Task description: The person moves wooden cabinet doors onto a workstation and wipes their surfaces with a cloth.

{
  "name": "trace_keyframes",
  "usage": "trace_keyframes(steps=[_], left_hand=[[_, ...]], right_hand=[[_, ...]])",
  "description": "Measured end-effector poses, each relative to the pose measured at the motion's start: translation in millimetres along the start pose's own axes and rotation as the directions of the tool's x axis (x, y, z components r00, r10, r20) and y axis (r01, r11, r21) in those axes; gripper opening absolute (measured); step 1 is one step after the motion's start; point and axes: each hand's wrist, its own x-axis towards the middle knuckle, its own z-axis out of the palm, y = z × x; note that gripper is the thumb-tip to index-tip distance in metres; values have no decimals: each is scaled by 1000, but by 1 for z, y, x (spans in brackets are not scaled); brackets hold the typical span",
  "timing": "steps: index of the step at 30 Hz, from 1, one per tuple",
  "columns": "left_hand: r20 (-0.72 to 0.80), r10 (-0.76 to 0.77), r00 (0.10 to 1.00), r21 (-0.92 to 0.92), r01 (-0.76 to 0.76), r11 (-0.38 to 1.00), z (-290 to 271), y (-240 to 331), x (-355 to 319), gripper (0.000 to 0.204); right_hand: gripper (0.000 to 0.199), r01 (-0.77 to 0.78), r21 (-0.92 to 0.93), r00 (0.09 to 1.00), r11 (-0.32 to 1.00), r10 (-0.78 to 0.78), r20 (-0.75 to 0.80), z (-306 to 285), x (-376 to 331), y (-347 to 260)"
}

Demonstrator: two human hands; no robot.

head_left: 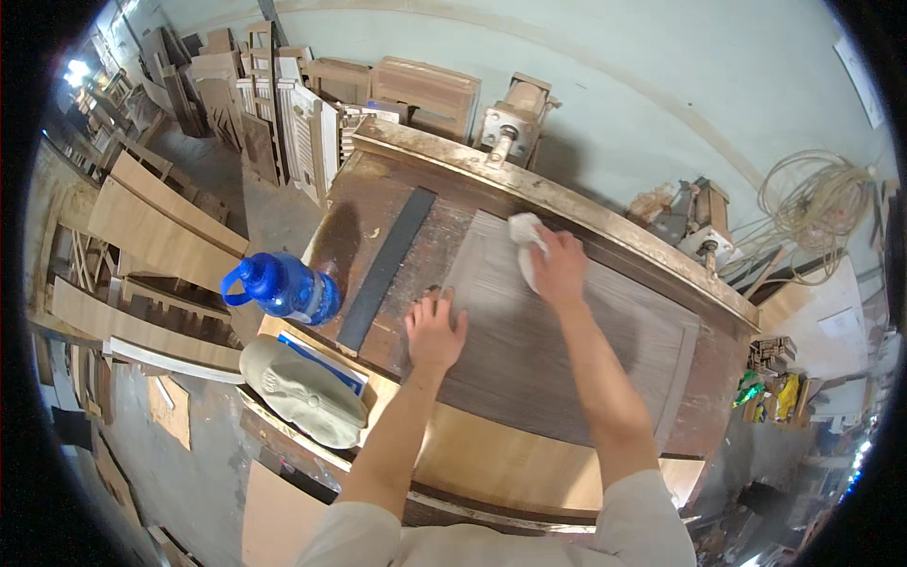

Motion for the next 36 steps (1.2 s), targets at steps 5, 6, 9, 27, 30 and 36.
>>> trace_keyframes(steps=[5,6,9,27,30,36], left_hand=[[-31,31,999,18,-30,999,1,8,5,48],[29,15,999,-19,-15,1000,2,11,9,47],[14,6,1000,-3,-6,1000,-4,1,7,47],[13,46,999,5,-46,999,-5,-2,5,49],[3,45,999,7,-45,999,-4,8,9,46],[-4,80,997,28,-80,996,4,3,8,49]], right_hand=[[49,68,-219,994,973,-47,102,100,9,-45],[48,10,-217,984,976,29,176,104,8,-40],[48,67,-142,943,988,-16,332,95,-8,-59],[50,211,-173,949,962,-159,273,93,-19,-72],[50,80,-232,950,970,-4,312,98,9,-64],[39,130,-145,947,981,-79,312,89,-9,-70]])
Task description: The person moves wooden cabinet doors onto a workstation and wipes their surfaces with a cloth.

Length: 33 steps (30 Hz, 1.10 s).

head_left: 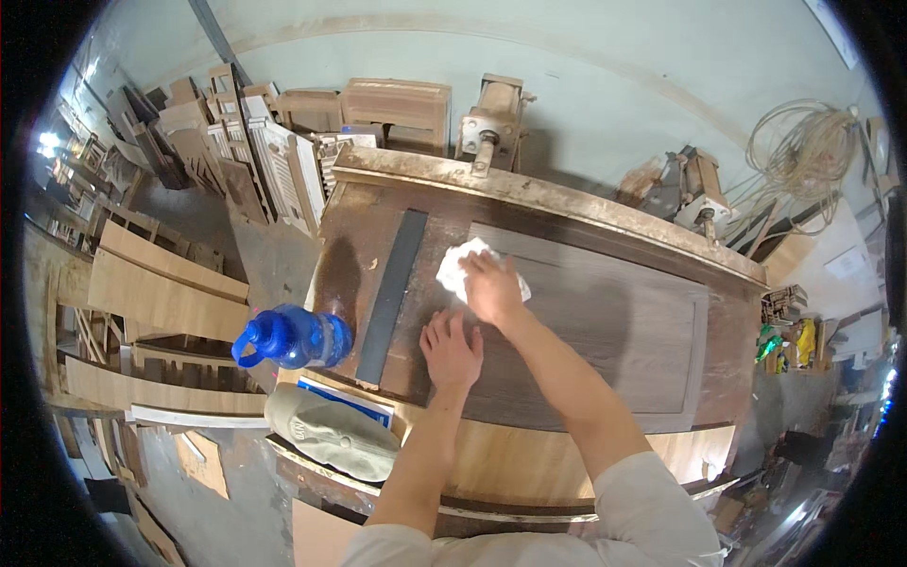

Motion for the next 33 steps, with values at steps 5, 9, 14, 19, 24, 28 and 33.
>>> trace_keyframes(steps=[5,9,14,19,24,28,33], left_hand=[[38,-4,999,36,3,999,-7,-2,-3,47],[39,-12,999,-15,13,1000,-3,12,-2,51],[89,-86,992,130,74,989,-6,17,-4,46],[8,-11,1000,150,10,989,-2,23,-8,43],[76,-48,996,151,36,988,10,31,-6,44],[20,-37,999,124,34,992,-2,29,-4,45],[23,1,1000,64,-2,998,3,8,-9,47]], right_hand=[[33,-91,501,990,861,21,143,-46,-62,13],[33,-368,719,871,589,490,44,-82,-196,56],[32,-588,740,416,328,907,-72,-123,-390,137],[32,-698,468,282,542,809,-516,-196,-512,195],[26,-827,162,292,538,658,-694,-247,-539,244],[35,-850,135,348,509,736,-580,-233,-547,285],[45,-836,140,441,531,801,-404,-171,-487,318]])
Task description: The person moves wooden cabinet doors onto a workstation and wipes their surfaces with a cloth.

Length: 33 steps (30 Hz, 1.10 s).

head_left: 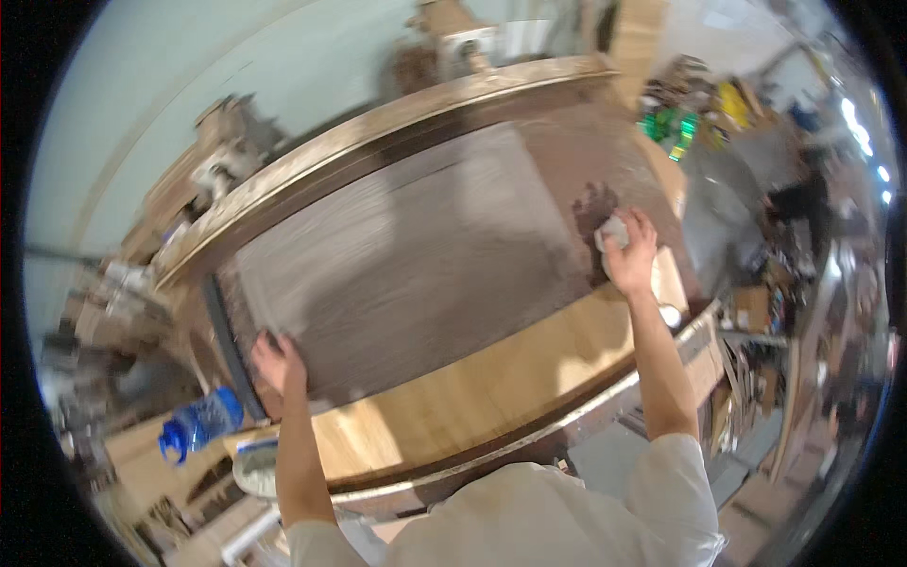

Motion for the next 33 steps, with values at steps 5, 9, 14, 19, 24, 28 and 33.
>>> trace_keyframes(steps=[5,9,14,19,24,28,33], left_hand=[[254,-140,957,6,143,990,14,13,54,58],[393,-328,859,-136,407,903,9,30,89,69],[442,-454,774,-154,564,811,-5,25,99,73],[320,-464,826,-520,562,643,-84,27,74,71],[527,-277,803,-786,585,199,-228,35,-9,77],[605,-177,776,-747,630,211,-273,-39,-92,81],[725,159,670,-669,740,-70,-307,-93,-192,87]], right_hand=[[52,-13,328,970,945,-68,232,69,63,-49],[63,-119,275,958,954,38,283,118,87,-95],[68,-304,447,880,841,69,469,108,103,-87],[64,-233,787,957,571,-9,290,12,95,-93],[68,-261,891,965,372,128,229,-105,-3,-74],[74,-348,922,936,172,130,328,-182,-95,-55],[88,-443,847,825,-294,236,513,-237,-209,-20]])
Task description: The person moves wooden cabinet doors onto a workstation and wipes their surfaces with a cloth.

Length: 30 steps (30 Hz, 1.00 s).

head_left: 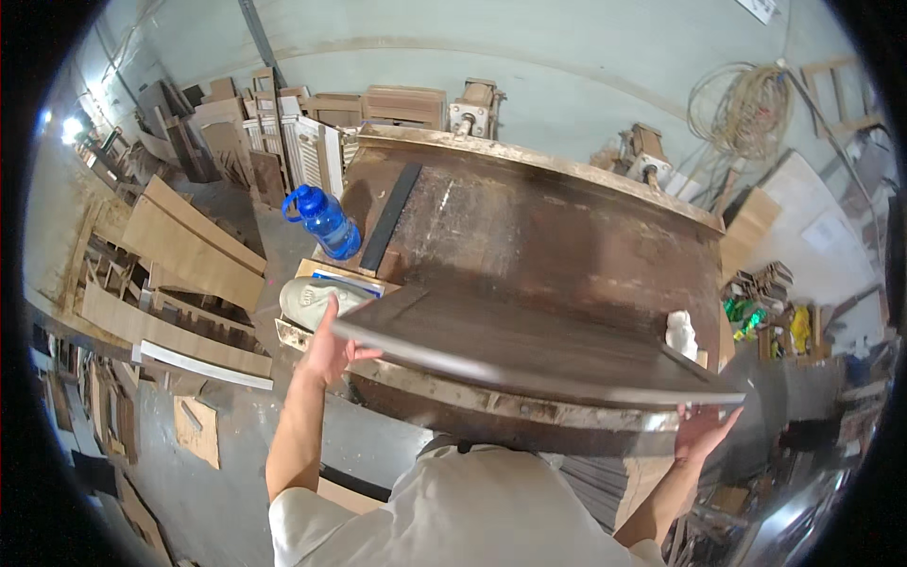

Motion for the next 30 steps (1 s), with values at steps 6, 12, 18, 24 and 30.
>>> trace_keyframes(steps=[6,12,18,24,30], left_hand=[[-139,-161,977,304,197,932,-13,-76,-41,68],[-39,-28,999,447,43,894,-34,-147,-59,74],[-44,132,990,501,-92,860,-41,-179,-91,68],[-294,80,952,482,76,873,-31,-195,-78,51],[-295,224,929,492,-53,869,-56,-205,-36,47]], right_hand=[[76,-116,184,987,976,134,-92,-87,-95,41],[58,-203,-23,960,979,194,-204,-197,-88,100],[55,-159,-284,950,945,68,-305,-213,-110,116],[41,-71,-518,885,853,-185,-427,-222,-79,121],[31,99,-704,893,703,-375,-249,-203,-32,108]])
